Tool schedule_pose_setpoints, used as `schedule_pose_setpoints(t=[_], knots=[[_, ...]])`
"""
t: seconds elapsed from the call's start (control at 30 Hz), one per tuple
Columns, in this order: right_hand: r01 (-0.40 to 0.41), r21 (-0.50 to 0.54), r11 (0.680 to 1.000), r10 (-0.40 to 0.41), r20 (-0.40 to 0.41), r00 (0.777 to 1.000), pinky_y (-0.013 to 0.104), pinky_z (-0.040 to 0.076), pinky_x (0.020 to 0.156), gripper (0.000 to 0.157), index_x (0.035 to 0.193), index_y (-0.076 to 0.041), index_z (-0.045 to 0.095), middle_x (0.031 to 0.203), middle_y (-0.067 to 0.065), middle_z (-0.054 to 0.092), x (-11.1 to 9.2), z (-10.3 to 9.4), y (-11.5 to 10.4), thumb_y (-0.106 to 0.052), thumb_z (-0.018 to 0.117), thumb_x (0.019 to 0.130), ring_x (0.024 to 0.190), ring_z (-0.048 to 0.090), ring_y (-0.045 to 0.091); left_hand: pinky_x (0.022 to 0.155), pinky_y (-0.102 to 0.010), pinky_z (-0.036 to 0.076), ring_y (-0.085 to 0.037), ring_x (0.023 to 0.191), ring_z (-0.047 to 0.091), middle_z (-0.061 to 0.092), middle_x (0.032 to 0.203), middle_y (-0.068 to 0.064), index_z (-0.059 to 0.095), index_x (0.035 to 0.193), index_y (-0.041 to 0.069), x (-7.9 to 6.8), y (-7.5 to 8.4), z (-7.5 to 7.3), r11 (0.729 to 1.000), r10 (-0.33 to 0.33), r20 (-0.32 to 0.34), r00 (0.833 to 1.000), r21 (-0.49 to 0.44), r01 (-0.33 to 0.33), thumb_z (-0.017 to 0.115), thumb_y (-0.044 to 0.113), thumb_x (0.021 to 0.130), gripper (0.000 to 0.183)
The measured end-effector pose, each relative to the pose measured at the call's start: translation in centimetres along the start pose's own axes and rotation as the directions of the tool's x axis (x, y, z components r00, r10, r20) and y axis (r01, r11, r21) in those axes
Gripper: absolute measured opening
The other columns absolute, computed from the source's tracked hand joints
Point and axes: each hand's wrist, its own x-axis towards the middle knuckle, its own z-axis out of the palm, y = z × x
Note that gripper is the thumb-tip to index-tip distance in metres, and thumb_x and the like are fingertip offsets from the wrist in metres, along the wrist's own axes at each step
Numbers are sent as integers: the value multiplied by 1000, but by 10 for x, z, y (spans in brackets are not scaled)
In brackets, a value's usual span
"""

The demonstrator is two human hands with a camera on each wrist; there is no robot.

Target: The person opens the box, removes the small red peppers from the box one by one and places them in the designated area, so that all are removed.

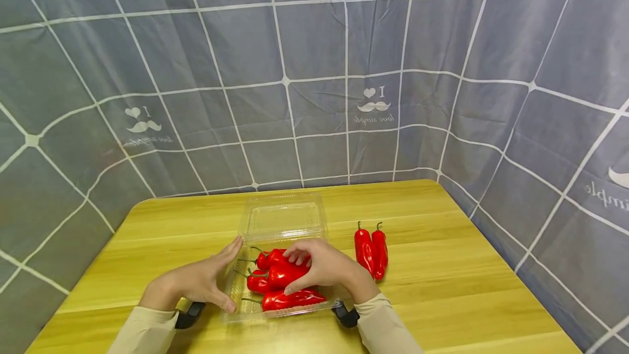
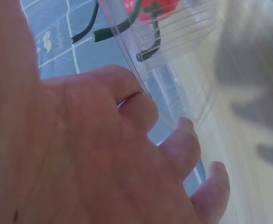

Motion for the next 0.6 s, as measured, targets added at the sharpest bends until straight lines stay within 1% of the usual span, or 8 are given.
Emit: schedule_pose_setpoints(t=[0.07, 0.27, 0.47, 0.6], knots=[[-4, 8, 1000, 3, 10, 1000, 38, 54, 88, 55, 121, -13, 67, 107, -10, 65, 0, 0, 0, -33, 91, 75, 97, 60, 11, 113, -69, 5, -45, 149, 0, -9, 165, -21, -4, 159, -2, 1, 1, 0, 1000, 2, 0, 1000, 1, -2, 92, 41, 68, 139], [-20, 7, 1000, 20, 21, 1000, 37, 54, 89, 53, 121, -15, 67, 108, -12, 65, 0, 0, -1, -31, 90, 76, 98, 60, 9, 114, -69, 5, -46, 149, 0, -8, 165, -21, -3, 159, -1, -1, 5, -2, 1000, -2, -5, 1000, -6, 2, 92, 42, 67, 139], [-15, 6, 1000, 15, 30, 999, 36, 54, 89, 52, 120, -15, 68, 110, -12, 66, 1, 1, -2, -30, 90, 76, 99, 61, 10, 114, -69, 5, -44, 149, 0, -9, 165, -21, -3, 159, -2, -1, 3, -1, 1000, -1, -7, 1000, 10, 1, 92, 43, 67, 139], [-17, 11, 1000, 16, 36, 999, 38, 54, 90, 51, 120, -15, 68, 110, -12, 66, 0, 2, -3, -29, 90, 76, 99, 61, 10, 114, -68, 5, -43, 150, 0, -8, 165, -21, -2, 159, -2, -1, 2, 0, 1000, -4, -8, 1000, 13, 4, 92, 43, 67, 139]])
